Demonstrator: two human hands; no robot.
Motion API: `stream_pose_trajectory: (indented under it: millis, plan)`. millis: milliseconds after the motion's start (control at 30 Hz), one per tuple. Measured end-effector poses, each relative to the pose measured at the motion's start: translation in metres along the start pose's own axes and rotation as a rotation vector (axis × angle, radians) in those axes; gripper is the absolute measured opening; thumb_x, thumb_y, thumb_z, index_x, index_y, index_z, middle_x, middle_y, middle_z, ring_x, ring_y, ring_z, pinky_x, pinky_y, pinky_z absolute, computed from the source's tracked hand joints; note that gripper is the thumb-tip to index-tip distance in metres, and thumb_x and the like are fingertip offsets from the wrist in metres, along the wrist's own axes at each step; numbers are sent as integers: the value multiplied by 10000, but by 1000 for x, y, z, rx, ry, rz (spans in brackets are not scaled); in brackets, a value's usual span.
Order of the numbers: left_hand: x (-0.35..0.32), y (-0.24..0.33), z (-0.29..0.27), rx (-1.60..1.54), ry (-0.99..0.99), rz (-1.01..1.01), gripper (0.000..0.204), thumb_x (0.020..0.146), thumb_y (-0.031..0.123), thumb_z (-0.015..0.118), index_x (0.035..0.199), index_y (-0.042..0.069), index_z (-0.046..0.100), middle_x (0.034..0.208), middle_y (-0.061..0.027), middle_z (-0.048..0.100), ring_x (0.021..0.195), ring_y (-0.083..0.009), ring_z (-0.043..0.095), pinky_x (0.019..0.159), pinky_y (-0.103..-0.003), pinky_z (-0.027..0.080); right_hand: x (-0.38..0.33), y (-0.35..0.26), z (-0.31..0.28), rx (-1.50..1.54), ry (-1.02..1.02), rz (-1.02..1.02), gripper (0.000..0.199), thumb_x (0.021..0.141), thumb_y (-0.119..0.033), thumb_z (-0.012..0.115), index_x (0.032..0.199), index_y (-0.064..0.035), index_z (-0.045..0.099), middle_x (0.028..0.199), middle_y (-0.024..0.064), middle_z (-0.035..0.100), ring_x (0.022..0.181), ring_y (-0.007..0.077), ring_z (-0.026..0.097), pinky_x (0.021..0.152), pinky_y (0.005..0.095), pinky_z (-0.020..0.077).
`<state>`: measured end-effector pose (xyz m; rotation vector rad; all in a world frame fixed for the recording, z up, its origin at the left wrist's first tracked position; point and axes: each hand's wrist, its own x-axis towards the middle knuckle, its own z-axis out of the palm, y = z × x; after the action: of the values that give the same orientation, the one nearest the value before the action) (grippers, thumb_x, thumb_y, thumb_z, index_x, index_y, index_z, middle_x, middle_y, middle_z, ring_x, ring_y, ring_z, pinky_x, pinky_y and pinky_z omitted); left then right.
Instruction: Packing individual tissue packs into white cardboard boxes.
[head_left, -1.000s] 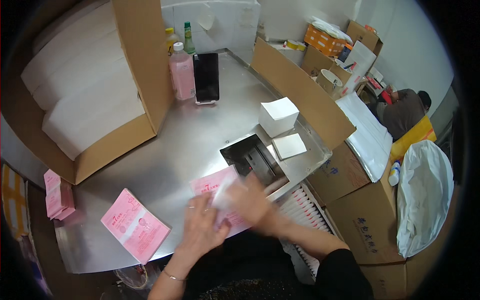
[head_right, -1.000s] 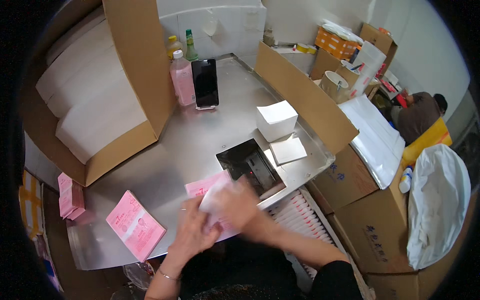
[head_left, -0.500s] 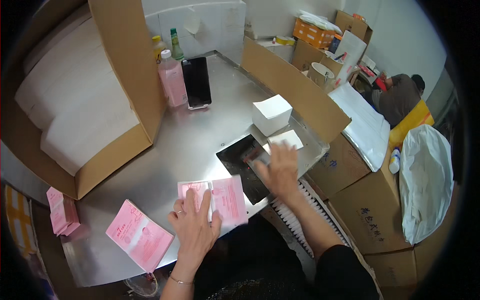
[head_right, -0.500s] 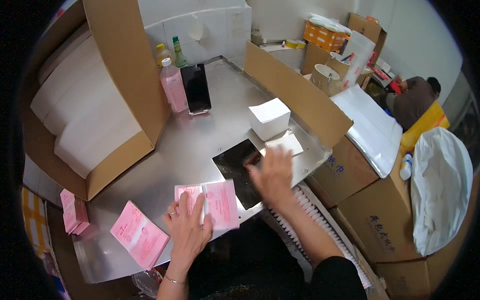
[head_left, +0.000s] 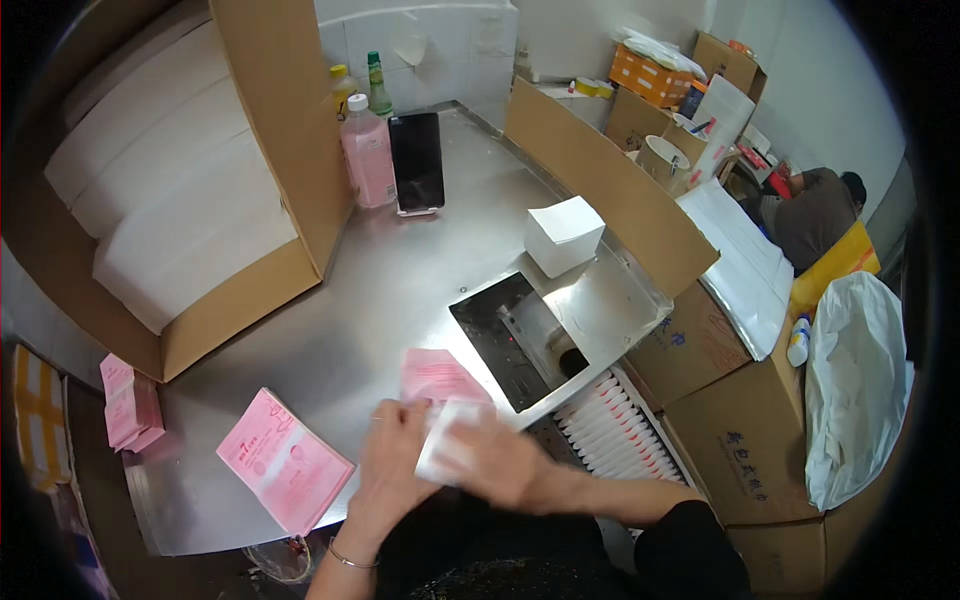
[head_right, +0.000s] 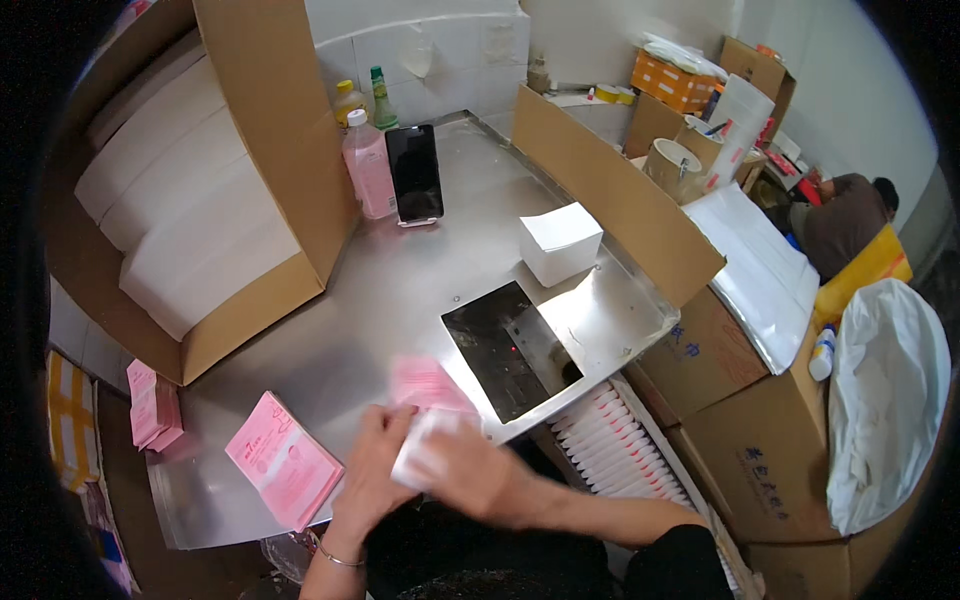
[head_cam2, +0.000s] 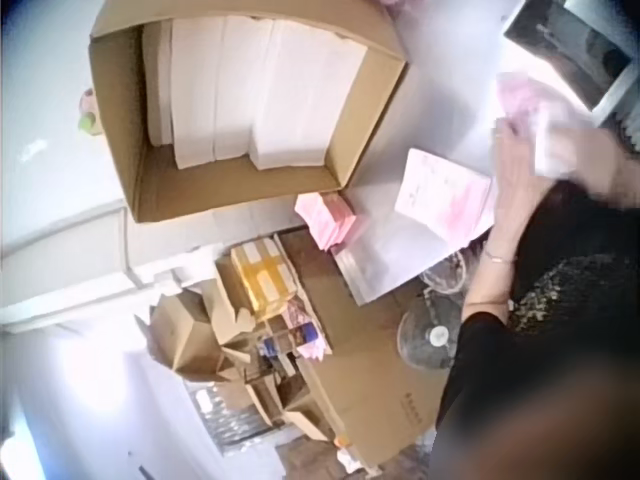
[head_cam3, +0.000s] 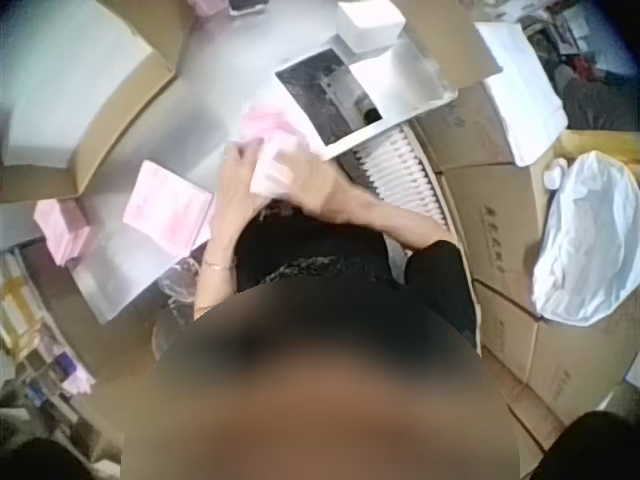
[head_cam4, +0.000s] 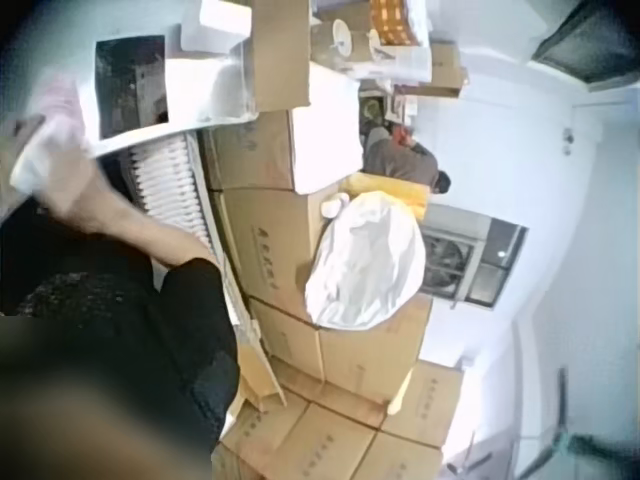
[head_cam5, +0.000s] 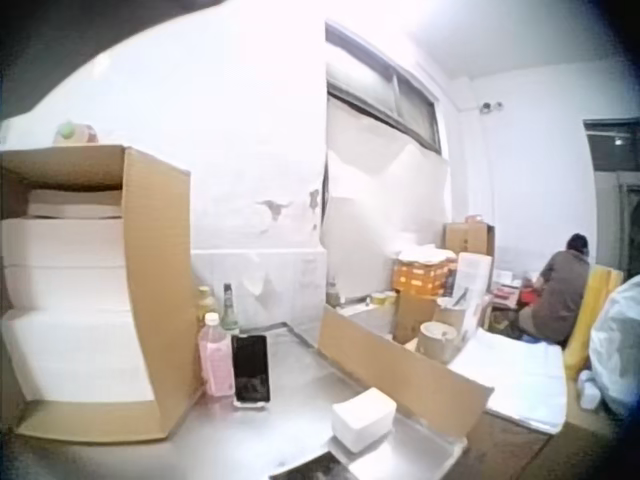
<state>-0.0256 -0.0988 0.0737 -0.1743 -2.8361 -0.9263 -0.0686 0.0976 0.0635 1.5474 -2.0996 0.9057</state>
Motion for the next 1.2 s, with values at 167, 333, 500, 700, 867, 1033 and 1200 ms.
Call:
stream_pose_trajectory:
  millis: [167,333,500,700,867,1033,1200]
  plan:
    - [1,19,16,155,228,51,739,718,138,733,1399,16,473,1053,-217,530,939,-398,535,824,-518,448,25,44,52,-298,-231,160,240,828,-146,601,992,24,643,939,207,586,983,362,591,1082,714,270]
    - [-4,24,1,86,49,44,602,834,62,658,1410,39,485,1108,-204,538,950,-375,541,873,-490,425,44,97,53,-345,-218,396,199,871,-156,583,983,-18,672,960,208,631,1012,342,612,1054,715,282]
    - [-76,3,-36,468,287,-176,603,837,117,671,1421,96,523,1402,-261,440,1284,-457,423,1022,-649,286,32,126,-5,-178,-562,901,189,873,-143,582,836,-14,716,847,233,701,854,423,689,826,506,552]
    - [-100,-59,-24,760,227,-455,547,909,281,562,1428,115,516,1594,-209,288,1464,-482,208,1082,-705,192,56,139,-62,-538,208,560,374,843,-293,661,1160,-94,675,1109,158,664,1101,374,606,951,523,477]
    - [-66,-55,-37,556,139,-376,534,923,281,541,1422,92,512,1549,-193,350,1435,-467,260,1067,-703,217,32,220,-70,-754,173,571,520,739,-369,742,1186,-114,671,1298,162,546,1257,396,450,975,591,423]
    - [-77,-73,-39,401,285,-336,476,932,181,568,1382,36,518,1425,-240,418,1328,-455,368,1067,-611,297,6,168,-63,-750,187,652,601,704,-339,756,1239,-101,616,1296,171,521,1310,445,381,979,642,392]
    - [-67,-68,-44,384,408,-373,285,912,62,588,1191,11,564,1142,-209,508,1090,-387,470,1052,-517,322,20,146,-74,-952,218,536,332,815,-234,705,1100,-70,658,1136,146,576,1179,384,495,989,549,376]
